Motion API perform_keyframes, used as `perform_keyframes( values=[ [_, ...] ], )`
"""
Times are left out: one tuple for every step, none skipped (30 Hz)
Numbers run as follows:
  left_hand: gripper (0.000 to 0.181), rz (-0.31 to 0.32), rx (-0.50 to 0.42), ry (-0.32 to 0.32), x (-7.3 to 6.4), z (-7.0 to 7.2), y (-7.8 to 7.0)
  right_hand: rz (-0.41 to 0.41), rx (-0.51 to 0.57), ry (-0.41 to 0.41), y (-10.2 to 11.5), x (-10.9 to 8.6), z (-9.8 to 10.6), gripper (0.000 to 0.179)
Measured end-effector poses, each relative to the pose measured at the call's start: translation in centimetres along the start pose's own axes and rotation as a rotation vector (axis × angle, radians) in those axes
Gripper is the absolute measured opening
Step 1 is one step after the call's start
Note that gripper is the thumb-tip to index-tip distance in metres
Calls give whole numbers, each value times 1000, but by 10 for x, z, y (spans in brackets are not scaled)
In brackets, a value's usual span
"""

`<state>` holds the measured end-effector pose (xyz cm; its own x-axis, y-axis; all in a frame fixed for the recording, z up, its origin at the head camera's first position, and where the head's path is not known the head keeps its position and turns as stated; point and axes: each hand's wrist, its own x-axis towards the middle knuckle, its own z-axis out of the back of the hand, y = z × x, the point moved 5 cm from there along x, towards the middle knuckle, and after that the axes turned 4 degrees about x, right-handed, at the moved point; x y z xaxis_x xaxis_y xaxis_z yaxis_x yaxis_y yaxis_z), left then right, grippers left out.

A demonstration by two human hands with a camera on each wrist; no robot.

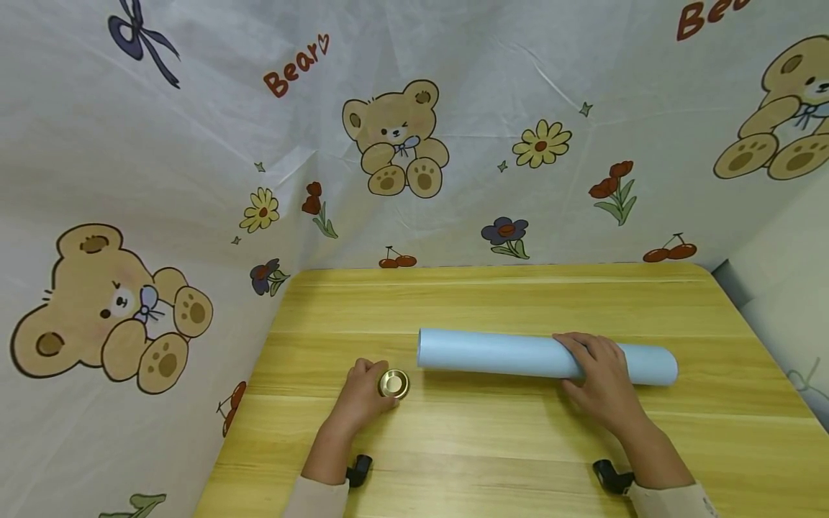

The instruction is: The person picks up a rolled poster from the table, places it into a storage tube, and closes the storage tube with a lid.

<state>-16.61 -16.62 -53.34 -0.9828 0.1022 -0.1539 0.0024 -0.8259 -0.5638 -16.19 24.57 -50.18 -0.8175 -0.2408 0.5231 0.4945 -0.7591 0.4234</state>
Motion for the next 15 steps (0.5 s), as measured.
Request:
perform_keyframes(
  values=[
    [75,-2,2,-4,0,0,0,0,0,1,0,0,0,93],
    [73,-2,2,-7,1,0,1,-1,0,2,0,0,0,93],
    [70,-3,0,-11,1,0,1,-2,0,2,0,0,0,93],
    [69,-2,0,-14,1,0,1,-3,0,4,0,0,0,93],
    [67,-1,0,-16,2,0,1,-3,0,3,0,0,0,93],
    [66,5,-2,-15,2,0,2,-4,0,3,0,0,0,93],
    [66,10,-10,-14,2,0,2,-4,-1,2,0,0,0,93],
    [66,17,-23,-12,3,0,3,-4,1,1,0,0,0,93],
    [65,24,-40,-8,3,0,3,-4,2,0,0,0,0,93],
    [65,27,-56,-4,3,1,3,-3,4,0,0,0,0,93],
    [65,30,-78,3,4,1,3,-3,3,-1,0,0,-1,93],
    [63,33,-101,11,4,2,3,-3,3,-1,0,-1,-1,93],
    [62,31,-125,18,4,2,4,-2,2,-1,0,-1,-1,94],
    [60,28,-144,24,5,3,4,-3,1,-2,0,-1,-1,94],
    [58,24,-161,30,5,4,4,-2,-1,-2,0,-1,-2,94]
  ],
)
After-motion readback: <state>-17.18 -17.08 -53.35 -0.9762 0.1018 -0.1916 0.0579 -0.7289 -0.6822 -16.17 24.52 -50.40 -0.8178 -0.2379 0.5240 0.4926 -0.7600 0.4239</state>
